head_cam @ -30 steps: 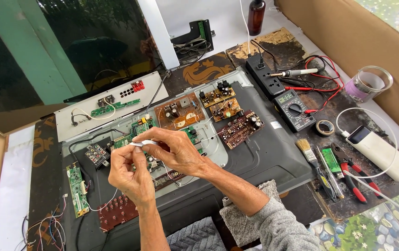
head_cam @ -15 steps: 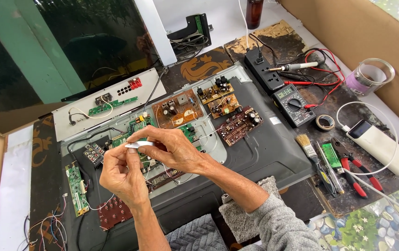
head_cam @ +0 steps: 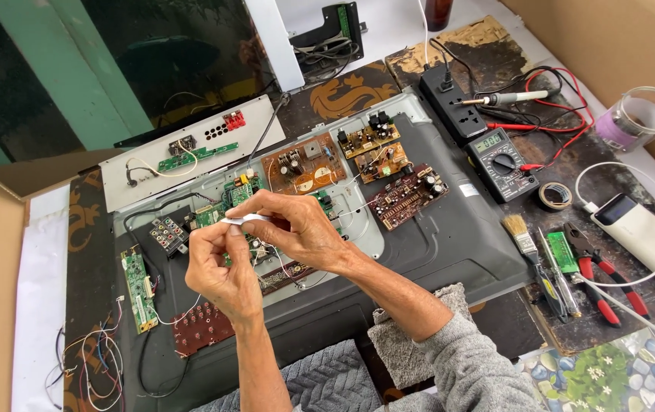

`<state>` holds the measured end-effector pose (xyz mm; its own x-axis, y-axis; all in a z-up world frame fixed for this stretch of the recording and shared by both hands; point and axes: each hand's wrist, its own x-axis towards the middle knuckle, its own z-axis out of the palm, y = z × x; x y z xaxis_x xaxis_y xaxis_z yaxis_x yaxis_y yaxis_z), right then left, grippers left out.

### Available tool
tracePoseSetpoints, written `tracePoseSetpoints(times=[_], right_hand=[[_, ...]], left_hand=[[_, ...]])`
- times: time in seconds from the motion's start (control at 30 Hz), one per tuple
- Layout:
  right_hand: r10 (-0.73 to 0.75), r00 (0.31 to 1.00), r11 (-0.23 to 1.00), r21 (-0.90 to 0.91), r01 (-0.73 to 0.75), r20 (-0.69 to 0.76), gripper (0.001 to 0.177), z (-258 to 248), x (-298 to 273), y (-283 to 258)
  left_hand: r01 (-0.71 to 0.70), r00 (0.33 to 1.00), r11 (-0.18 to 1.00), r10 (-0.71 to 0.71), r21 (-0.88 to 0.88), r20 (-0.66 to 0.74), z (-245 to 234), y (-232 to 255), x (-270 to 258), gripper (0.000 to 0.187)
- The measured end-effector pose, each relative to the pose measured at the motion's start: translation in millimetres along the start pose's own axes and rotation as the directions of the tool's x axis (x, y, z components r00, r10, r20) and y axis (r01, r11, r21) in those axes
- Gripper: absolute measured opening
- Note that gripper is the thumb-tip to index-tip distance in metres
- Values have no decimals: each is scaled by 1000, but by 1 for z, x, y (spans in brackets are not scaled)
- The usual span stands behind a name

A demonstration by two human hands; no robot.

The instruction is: The person works on a disassembled television, twisting and manipulating wires with their hands. They use a small metal tool to scrape or clean a wire end and continue handling the wires over the exposed circuit boards.

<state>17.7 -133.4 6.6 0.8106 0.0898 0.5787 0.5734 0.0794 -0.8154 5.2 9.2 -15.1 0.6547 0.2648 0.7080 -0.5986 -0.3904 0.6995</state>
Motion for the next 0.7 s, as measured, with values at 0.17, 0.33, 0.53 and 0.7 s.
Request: tracePoseSetpoints(times=[0.17,0.33,0.53,0.7], right_hand=[[26,1000,1000,6,-26,-15,19,0,-1,0],[46,999,998,49,-46,13,18,1,-2,3],[35,995,997,64,-41,89,23,-3,3,-3],[30,994,997,65,-37,101,23,-5,3,-1]], left_hand=[[-18,1000,999,19,39,-17,2,4,-2,4],[-38,999,997,38,61,-11,1,13,2,3],[16,1000,1000,-16,-6,-12,-4,17,3,5],[18,1000,1000,-18,-14,15,-7,10,4,7]])
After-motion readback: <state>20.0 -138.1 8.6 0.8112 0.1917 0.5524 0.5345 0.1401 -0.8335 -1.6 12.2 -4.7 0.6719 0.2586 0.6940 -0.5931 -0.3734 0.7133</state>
